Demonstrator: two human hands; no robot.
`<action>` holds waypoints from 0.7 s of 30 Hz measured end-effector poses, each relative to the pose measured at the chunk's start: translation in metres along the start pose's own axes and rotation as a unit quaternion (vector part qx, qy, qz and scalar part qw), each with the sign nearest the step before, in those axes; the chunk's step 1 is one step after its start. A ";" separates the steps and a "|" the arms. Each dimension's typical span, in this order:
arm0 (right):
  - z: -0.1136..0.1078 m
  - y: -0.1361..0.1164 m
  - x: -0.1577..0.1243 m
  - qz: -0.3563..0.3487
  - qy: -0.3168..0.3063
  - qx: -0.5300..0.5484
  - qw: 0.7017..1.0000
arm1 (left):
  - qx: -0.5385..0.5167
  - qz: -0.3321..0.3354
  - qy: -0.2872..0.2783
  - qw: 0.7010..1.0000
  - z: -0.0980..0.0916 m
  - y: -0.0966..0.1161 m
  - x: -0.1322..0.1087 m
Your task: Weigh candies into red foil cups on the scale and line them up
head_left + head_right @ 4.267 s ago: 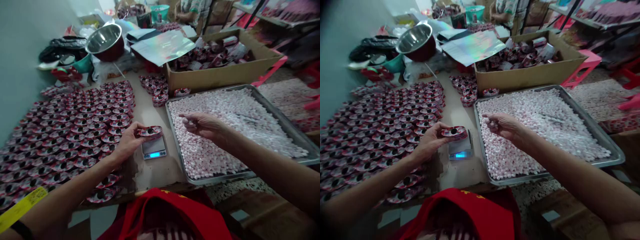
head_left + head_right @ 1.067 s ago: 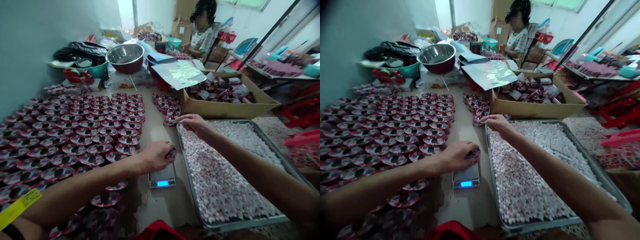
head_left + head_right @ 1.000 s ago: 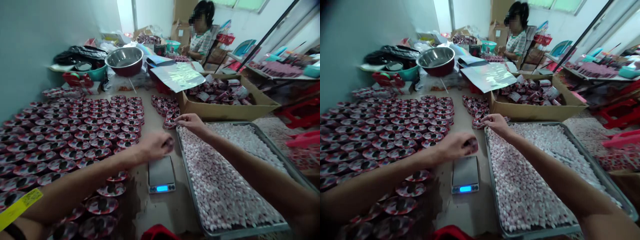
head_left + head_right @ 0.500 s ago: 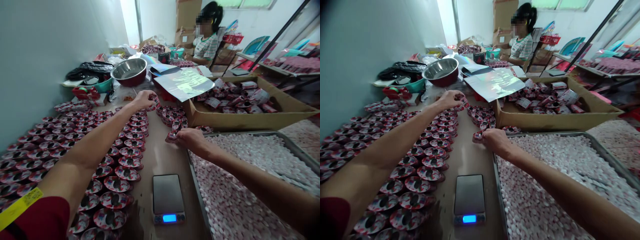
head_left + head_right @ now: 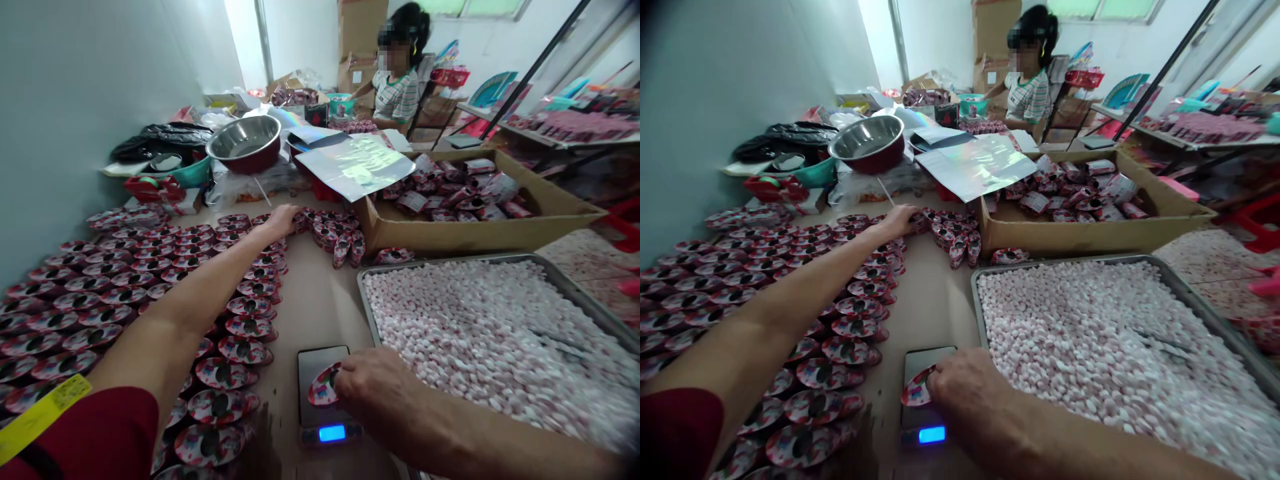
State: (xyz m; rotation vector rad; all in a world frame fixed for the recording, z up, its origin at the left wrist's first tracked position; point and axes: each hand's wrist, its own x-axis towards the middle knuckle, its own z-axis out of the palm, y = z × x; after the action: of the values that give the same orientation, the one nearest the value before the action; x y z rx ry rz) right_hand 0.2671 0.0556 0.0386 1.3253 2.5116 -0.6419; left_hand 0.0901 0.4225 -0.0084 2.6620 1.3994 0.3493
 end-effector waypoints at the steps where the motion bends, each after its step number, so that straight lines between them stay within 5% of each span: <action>1: 0.004 -0.002 0.000 -0.008 -0.004 -0.001 1.000 | 0.006 -0.006 0.002 1.000 -0.001 0.002 -0.002; 6: 0.017 -0.006 -0.012 -0.011 0.046 0.007 0.999 | 0.009 -0.014 0.005 1.000 -0.035 0.020 -0.034; 11: 0.017 -0.004 -0.049 0.024 0.182 0.175 0.967 | 0.007 0.087 0.022 0.996 -0.085 0.058 -0.116; 13: 0.012 0.001 -0.062 0.052 0.204 0.335 0.918 | 0.003 0.134 0.021 0.991 -0.097 0.081 -0.161; 16: 0.008 0.012 -0.071 0.104 0.143 0.548 0.818 | -0.013 0.188 -0.001 0.982 -0.102 0.114 -0.226; 21: 0.004 0.024 -0.065 0.203 0.135 0.714 0.656 | -0.057 0.163 -0.049 0.984 -0.094 0.138 -0.293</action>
State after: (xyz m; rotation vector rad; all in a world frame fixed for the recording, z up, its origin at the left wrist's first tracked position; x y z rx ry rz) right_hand 0.3233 0.0182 0.0543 2.3290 1.3169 -2.6850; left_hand 0.0157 0.1023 0.0666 2.7671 0.8852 0.3122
